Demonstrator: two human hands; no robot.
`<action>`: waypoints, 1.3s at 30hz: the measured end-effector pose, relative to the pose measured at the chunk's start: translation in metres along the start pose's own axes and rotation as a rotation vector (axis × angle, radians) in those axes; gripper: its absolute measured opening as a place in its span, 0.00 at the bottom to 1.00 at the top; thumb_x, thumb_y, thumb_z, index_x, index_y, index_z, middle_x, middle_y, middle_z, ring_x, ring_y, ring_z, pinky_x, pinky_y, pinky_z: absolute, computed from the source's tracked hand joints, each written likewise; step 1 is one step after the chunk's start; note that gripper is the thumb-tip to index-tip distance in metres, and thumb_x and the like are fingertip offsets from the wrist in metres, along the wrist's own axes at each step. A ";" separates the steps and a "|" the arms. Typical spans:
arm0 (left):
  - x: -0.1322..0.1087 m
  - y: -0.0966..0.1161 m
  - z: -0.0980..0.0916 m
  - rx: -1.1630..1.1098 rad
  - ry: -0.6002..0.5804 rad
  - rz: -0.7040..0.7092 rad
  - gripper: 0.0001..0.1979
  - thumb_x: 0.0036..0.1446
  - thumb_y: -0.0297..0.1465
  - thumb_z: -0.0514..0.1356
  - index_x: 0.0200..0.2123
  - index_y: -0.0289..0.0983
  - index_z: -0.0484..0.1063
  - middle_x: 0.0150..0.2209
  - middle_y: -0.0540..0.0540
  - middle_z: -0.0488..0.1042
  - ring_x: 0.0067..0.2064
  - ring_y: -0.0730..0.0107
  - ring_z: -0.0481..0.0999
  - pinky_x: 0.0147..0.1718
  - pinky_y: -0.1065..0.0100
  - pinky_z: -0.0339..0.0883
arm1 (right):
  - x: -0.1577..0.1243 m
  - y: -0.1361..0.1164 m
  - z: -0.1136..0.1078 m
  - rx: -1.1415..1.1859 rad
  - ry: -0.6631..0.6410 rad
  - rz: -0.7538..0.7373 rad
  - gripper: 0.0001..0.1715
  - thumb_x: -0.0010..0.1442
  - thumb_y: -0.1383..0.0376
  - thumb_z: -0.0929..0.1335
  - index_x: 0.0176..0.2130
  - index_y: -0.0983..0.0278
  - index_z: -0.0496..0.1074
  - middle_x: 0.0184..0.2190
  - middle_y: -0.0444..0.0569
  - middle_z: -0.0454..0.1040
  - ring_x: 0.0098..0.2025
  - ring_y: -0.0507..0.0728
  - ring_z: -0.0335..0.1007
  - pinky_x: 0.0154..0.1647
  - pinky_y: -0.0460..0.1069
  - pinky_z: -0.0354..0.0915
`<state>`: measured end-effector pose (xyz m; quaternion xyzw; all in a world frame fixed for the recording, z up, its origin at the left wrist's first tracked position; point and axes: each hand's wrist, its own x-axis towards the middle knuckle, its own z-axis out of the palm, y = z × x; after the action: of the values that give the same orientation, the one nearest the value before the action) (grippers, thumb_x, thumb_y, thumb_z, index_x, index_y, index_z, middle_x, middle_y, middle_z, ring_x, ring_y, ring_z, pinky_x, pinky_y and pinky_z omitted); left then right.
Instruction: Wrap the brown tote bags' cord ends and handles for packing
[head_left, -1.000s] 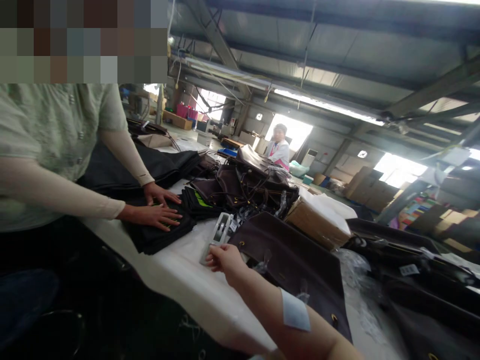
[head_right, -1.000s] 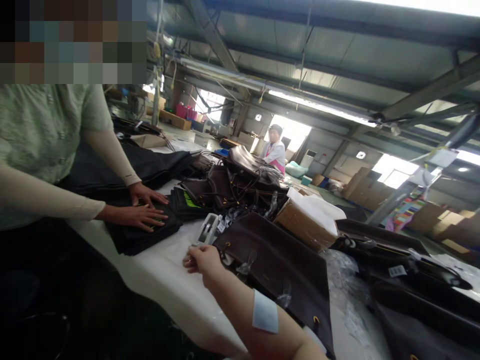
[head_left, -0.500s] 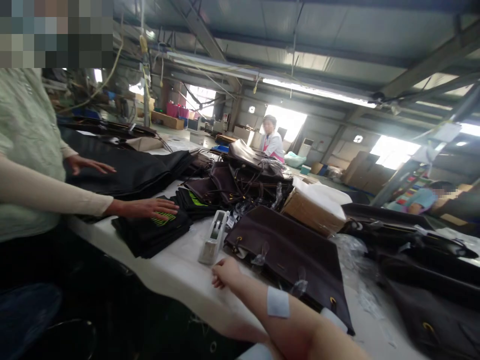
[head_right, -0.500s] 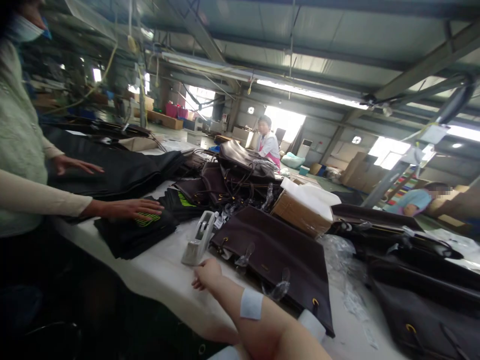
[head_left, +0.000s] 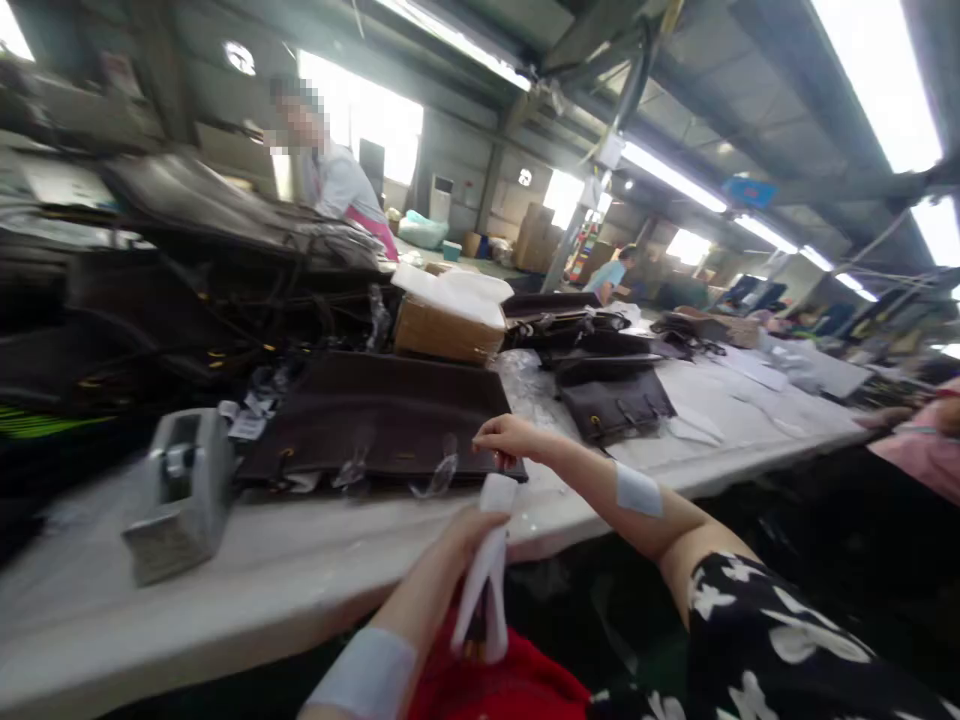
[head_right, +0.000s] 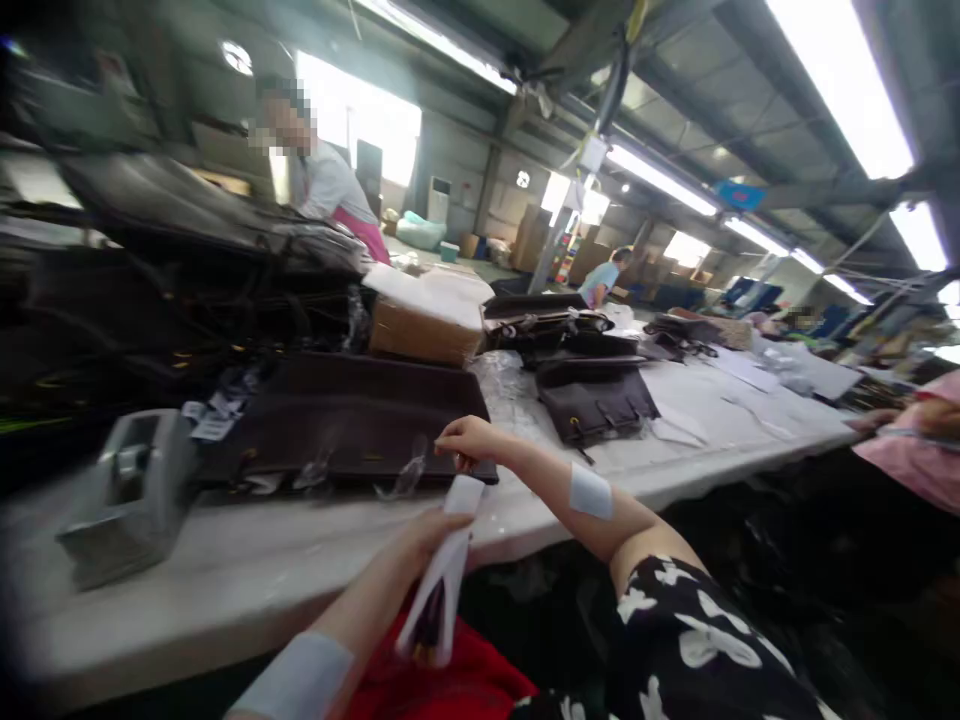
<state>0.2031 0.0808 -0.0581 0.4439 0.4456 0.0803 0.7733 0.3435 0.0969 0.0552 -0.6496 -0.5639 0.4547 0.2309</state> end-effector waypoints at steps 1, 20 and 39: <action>0.007 -0.010 0.015 0.008 -0.019 -0.023 0.15 0.60 0.37 0.58 0.47 0.34 0.69 0.45 0.44 0.73 0.42 0.67 0.74 0.40 0.60 0.72 | -0.007 0.014 -0.011 -0.007 0.005 0.033 0.10 0.59 0.61 0.68 0.33 0.67 0.73 0.12 0.40 0.68 0.13 0.48 0.64 0.13 0.40 0.57; 0.040 -0.033 0.018 -0.096 0.056 0.058 0.22 0.41 0.35 0.70 0.40 0.29 0.74 0.25 0.42 0.77 0.24 0.61 0.76 0.26 0.63 0.71 | -0.026 0.103 -0.012 0.069 -0.273 0.195 0.16 0.59 0.57 0.68 0.32 0.69 0.73 0.12 0.40 0.66 0.11 0.46 0.59 0.12 0.41 0.56; 0.025 -0.026 0.023 -0.096 0.077 0.068 0.17 0.42 0.31 0.69 0.37 0.30 0.75 0.24 0.44 0.77 0.25 0.62 0.76 0.27 0.65 0.70 | -0.016 0.087 -0.010 0.040 -0.368 0.192 0.13 0.57 0.61 0.68 0.33 0.70 0.74 0.12 0.39 0.65 0.12 0.46 0.57 0.12 0.41 0.53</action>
<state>0.2283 0.0646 -0.0889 0.4177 0.4550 0.1450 0.7729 0.3980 0.0616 -0.0052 -0.6017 -0.5228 0.5968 0.0922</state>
